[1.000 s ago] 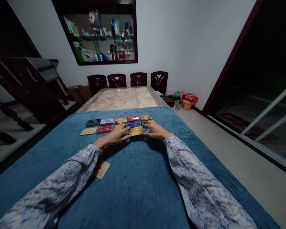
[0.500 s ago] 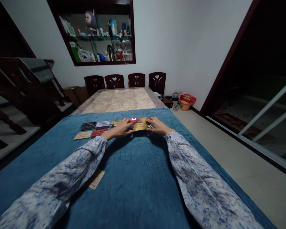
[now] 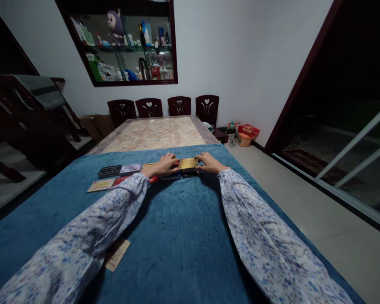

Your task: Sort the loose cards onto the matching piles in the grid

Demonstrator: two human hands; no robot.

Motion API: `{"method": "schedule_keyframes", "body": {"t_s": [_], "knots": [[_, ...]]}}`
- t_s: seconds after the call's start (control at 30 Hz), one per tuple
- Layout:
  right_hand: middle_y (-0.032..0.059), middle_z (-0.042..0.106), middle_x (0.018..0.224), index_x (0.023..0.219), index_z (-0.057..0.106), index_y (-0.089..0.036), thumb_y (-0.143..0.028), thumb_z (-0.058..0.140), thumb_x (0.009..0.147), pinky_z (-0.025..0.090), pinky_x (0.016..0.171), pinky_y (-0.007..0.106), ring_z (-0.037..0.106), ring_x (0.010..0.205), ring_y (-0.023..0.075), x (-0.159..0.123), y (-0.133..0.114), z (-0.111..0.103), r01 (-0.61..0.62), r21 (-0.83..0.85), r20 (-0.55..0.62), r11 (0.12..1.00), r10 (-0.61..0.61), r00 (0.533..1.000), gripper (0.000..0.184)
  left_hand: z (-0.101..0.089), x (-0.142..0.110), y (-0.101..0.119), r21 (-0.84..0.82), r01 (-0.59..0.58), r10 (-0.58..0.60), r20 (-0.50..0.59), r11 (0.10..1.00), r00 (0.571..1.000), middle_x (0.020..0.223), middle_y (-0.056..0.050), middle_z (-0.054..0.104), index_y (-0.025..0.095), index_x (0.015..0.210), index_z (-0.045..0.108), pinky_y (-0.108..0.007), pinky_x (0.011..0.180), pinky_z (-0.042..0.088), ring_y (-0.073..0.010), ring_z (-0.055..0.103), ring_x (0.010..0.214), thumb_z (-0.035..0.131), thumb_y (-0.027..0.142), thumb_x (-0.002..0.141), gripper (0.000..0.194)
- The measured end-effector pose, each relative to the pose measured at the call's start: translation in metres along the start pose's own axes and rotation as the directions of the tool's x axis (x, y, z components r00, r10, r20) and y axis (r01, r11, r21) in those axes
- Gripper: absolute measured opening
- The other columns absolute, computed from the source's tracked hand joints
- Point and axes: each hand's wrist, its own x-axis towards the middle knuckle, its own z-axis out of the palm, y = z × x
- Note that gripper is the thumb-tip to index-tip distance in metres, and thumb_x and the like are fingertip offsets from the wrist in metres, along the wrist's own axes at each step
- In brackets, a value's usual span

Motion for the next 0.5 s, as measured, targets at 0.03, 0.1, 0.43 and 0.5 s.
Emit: {"method": "schedule_keyframes", "body": {"t_s": [0.03, 0.1, 0.43, 0.5], "knots": [[0.0129, 0.069, 0.112, 0.129, 0.070, -0.017, -0.027, 0.072, 0.084, 0.048, 0.098, 0.042, 0.061, 0.108, 0.0294, 0.002, 0.002, 0.000, -0.007, -0.006, 0.000, 1.000, 0.007, 1.000, 0.046, 0.001, 0.004, -0.001, 0.000, 0.003, -0.003, -0.001, 1.000, 1.000, 0.126, -0.015, 0.055, 0.019, 0.114, 0.067, -0.049, 0.099, 0.043, -0.0329, 0.047, 0.121, 0.056, 0.044, 0.096, 0.033], [0.0131, 0.069, 0.113, 0.129, 0.070, -0.018, -0.026, 0.073, 0.084, 0.048, 0.098, 0.042, 0.061, 0.109, 0.0297, 0.007, 0.007, 0.001, -0.020, -0.025, 0.003, 0.999, 0.020, 1.000, 0.047, 0.002, 0.010, -0.004, 0.003, 0.006, -0.006, 0.003, 1.000, 1.000, 0.127, -0.015, 0.055, 0.019, 0.113, 0.067, -0.050, 0.100, 0.043, -0.0331, 0.046, 0.122, 0.056, 0.045, 0.095, 0.034], [0.0155, 0.067, 0.123, 0.132, 0.068, -0.016, -0.031, 0.073, 0.084, 0.048, 0.101, 0.040, 0.061, 0.114, 0.0308, 0.026, 0.024, 0.010, -0.051, -0.073, 0.045, 0.996, 0.055, 0.997, 0.051, 0.004, 0.027, -0.009, 0.027, 0.028, -0.029, 0.029, 0.999, 0.999, 0.125, -0.016, 0.055, 0.018, 0.110, 0.068, -0.052, 0.102, 0.041, -0.0336, 0.046, 0.122, 0.053, 0.045, 0.095, 0.035], [0.0151, 0.068, 0.123, 0.131, 0.069, -0.016, -0.030, 0.074, 0.083, 0.048, 0.101, 0.039, 0.061, 0.114, 0.0306, 0.028, 0.026, 0.012, -0.060, -0.063, 0.046, 0.996, 0.063, 0.997, 0.050, 0.005, 0.029, -0.010, 0.030, 0.034, -0.035, 0.031, 0.999, 0.999, 0.125, -0.016, 0.055, 0.018, 0.107, 0.069, -0.052, 0.103, 0.041, -0.0341, 0.046, 0.123, 0.054, 0.045, 0.094, 0.033]]}}
